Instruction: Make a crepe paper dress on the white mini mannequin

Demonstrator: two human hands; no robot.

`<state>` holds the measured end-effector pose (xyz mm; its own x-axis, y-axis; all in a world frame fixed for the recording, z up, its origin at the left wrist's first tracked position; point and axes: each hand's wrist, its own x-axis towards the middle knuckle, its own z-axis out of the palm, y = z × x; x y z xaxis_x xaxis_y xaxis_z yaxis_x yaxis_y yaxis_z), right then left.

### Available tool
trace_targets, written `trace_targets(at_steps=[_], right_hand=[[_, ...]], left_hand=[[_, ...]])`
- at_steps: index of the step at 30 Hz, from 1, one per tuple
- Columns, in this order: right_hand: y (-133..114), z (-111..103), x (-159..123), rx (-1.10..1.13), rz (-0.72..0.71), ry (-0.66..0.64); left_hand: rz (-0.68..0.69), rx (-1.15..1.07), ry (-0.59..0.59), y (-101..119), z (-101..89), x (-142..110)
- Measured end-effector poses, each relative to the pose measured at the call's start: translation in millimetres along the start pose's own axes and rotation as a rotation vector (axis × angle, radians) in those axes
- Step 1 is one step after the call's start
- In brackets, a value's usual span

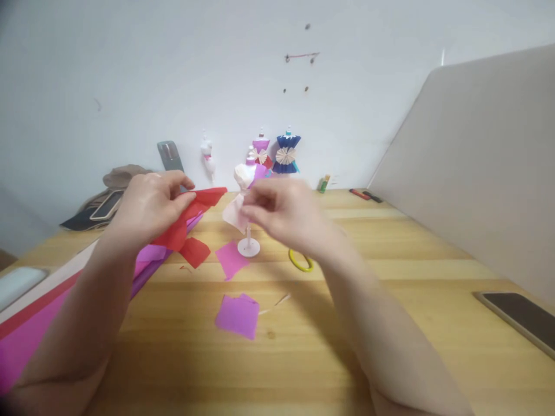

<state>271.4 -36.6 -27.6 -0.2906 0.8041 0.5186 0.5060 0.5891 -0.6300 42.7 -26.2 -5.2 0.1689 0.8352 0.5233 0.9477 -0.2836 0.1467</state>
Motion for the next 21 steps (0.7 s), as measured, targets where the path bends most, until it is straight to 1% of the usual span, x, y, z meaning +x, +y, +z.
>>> trace_targets(at_steps=[2, 3, 5, 7, 8, 10, 12, 14, 16, 18, 19, 21], right_hand=[[-4.1, 18.8, -1.0, 0.124, -0.106, -0.051], [-5.5, 27.8, -1.1, 0.164, -0.121, -0.064], [-7.1, 42.2, -0.9, 0.214, -0.119, -0.068], [-6.9, 50.6, -0.9, 0.274, -0.092, -0.067], [-6.4, 52.7, -1.1, 0.315, -0.076, -0.076], [-4.9, 54.2, -1.5, 0.387, -0.049, -0.102], [-3.4, 53.7, -2.1, 0.398, -0.039, -0.111], [-2.2, 52.9, -2.5, 0.373, -0.068, -0.106], [-1.8, 52.6, -2.4, 0.333, -0.137, -0.128], [-1.6, 53.1, -1.8, 0.26, -0.238, -0.163], [-1.4, 53.6, -1.3, 0.212, -0.292, -0.158], [-0.7, 54.6, -0.8, 0.13, -0.367, -0.079]], left_hand=[[-0.013, -0.138, 0.009, 7.5, 0.3, -4.6], [-0.008, -0.206, 0.001, 11.2, 2.1, -6.3], [-0.009, -0.317, 0.007, 17.0, 7.8, -7.9], [-0.033, -0.407, 0.037, 19.1, 14.1, -7.4], [-0.046, -0.456, 0.042, 18.7, 16.6, -6.6], [-0.063, -0.568, 0.004, 15.4, 19.3, -4.4], [-0.06, -0.684, -0.062, 10.0, 19.0, -2.1], [-0.042, -0.789, -0.102, 3.9, 16.7, 0.2], [-0.028, -0.897, -0.122, -1.8, 13.5, 2.2], [-0.035, -0.99, -0.139, -6.9, 10.0, 3.8], [-0.042, -1.023, -0.145, -9.0, 8.1, 4.4], [-0.05, -1.044, -0.158, -12.5, 4.2, 4.5]])
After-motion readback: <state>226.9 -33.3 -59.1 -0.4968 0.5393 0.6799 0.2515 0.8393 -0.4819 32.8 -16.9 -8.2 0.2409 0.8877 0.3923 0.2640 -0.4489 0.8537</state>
